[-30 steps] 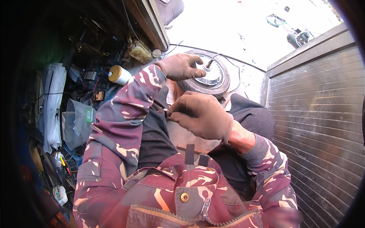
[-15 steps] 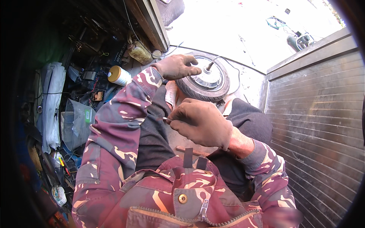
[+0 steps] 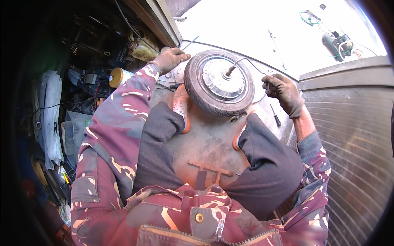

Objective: The person uses a tire iron to pry the bead of a bicycle tire off the rim. They work around the circumference, gradually releasing the tire from the rim. The tire is eventually removed from the rim.

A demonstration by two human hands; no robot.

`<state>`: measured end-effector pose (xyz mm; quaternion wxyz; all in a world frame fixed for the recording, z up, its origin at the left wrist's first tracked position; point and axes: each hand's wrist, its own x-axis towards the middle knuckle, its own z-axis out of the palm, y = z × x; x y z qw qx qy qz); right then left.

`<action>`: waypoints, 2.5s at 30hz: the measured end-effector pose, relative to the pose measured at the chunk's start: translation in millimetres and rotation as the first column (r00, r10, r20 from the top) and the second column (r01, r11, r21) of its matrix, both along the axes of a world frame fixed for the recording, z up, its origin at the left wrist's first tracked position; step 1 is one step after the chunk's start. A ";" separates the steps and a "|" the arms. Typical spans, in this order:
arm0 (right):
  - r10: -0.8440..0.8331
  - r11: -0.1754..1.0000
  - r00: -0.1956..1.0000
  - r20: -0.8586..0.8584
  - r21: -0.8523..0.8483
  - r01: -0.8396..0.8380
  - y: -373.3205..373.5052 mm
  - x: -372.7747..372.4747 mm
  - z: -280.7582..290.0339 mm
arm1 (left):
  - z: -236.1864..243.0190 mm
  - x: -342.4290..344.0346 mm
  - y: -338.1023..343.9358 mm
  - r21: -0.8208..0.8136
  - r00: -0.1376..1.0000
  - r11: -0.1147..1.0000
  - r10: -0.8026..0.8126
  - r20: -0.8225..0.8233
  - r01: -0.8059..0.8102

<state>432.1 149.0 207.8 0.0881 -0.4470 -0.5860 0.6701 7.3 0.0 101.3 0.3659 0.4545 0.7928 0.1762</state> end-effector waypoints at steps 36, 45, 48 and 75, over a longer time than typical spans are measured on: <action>-0.078 0.929 0.995 -0.060 0.357 0.094 33.1 13.3 -281.6 | -85.4 54.1 -3.4 -0.254 0.390 0.761 0.552 0.737 -0.597; -0.203 0.978 0.979 0.029 -0.043 0.205 106.6 5.4 -284.7 | -84.7 78.0 20.5 -0.056 0.584 0.774 0.521 0.622 -0.631; -0.246 0.969 0.964 0.100 0.006 0.247 91.9 13.4 -262.7 | -76.9 82.0 16.6 -0.086 0.551 0.763 0.534 0.641 -0.640; 0.329 0.776 0.865 0.378 0.414 -0.476 28.0 -0.9 -175.7 | -75.7 51.5 57.0 -0.012 0.822 0.914 0.370 0.432 -0.405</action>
